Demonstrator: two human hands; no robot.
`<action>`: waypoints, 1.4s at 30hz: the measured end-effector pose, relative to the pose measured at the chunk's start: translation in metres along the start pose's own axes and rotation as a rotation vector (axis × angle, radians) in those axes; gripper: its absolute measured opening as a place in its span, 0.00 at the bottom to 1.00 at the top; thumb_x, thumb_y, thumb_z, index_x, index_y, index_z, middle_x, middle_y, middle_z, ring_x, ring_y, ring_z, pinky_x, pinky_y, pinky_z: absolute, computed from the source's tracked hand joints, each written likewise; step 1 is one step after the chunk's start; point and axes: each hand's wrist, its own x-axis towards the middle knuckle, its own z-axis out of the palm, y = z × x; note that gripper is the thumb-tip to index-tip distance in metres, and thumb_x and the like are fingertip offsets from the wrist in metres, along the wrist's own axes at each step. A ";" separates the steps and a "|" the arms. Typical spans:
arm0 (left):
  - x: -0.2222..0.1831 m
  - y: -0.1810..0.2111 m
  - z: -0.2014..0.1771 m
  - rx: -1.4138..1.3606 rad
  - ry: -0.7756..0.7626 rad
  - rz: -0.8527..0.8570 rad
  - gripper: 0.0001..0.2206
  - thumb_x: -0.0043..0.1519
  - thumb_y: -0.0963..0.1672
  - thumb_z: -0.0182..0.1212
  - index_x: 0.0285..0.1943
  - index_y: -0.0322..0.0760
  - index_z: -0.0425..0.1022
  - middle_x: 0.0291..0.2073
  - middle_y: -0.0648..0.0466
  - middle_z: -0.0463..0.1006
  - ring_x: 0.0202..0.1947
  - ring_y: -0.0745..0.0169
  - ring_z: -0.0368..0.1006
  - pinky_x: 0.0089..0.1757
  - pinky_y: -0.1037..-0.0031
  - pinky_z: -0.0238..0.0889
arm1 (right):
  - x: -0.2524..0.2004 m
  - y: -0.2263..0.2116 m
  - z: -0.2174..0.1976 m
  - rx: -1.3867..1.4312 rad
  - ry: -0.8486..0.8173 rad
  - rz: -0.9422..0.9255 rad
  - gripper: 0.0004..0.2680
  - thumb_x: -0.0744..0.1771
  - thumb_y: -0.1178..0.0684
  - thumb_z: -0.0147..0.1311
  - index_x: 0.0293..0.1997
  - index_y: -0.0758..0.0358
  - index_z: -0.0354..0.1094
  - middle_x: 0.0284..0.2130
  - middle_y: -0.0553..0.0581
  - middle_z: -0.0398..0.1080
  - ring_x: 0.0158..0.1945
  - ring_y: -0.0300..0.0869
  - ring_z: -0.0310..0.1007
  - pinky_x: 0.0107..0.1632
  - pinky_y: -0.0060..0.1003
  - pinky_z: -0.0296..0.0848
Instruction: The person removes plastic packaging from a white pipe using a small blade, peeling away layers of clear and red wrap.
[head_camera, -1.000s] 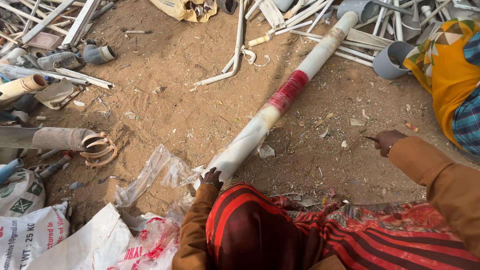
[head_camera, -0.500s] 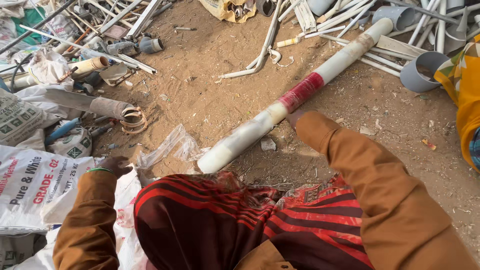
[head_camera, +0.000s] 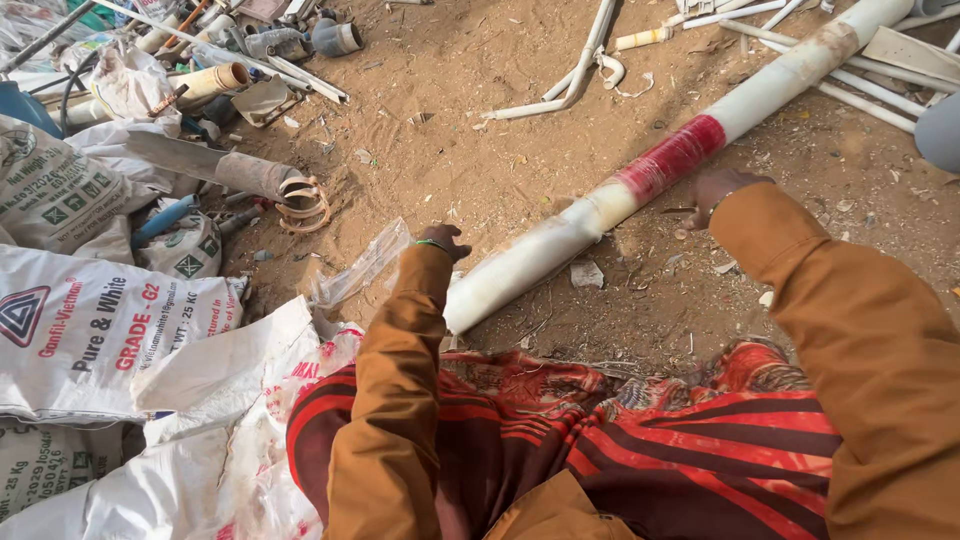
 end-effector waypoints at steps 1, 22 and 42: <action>0.010 0.005 0.028 0.125 -0.093 0.078 0.30 0.55 0.57 0.69 0.64 0.47 0.73 0.63 0.48 0.71 0.64 0.42 0.65 0.59 0.54 0.61 | 0.006 0.013 0.008 0.037 -0.002 0.037 0.16 0.64 0.37 0.65 0.54 0.44 0.78 0.49 0.54 0.81 0.55 0.53 0.79 0.59 0.53 0.74; 0.063 0.010 0.210 -0.449 0.394 -0.142 0.10 0.52 0.41 0.71 0.42 0.37 0.83 0.43 0.46 0.81 0.46 0.42 0.75 0.50 0.60 0.68 | 0.063 -0.109 0.147 -0.002 -0.162 -0.346 0.11 0.65 0.44 0.60 0.53 0.40 0.72 0.48 0.53 0.75 0.57 0.50 0.73 0.57 0.48 0.74; 0.025 0.012 0.207 -0.091 0.546 0.267 0.12 0.56 0.36 0.52 0.45 0.39 0.75 0.47 0.48 0.74 0.48 0.46 0.68 0.50 0.59 0.63 | 0.111 -0.178 0.112 0.391 0.271 -0.688 0.07 0.65 0.51 0.61 0.45 0.53 0.74 0.42 0.50 0.75 0.39 0.48 0.78 0.44 0.44 0.77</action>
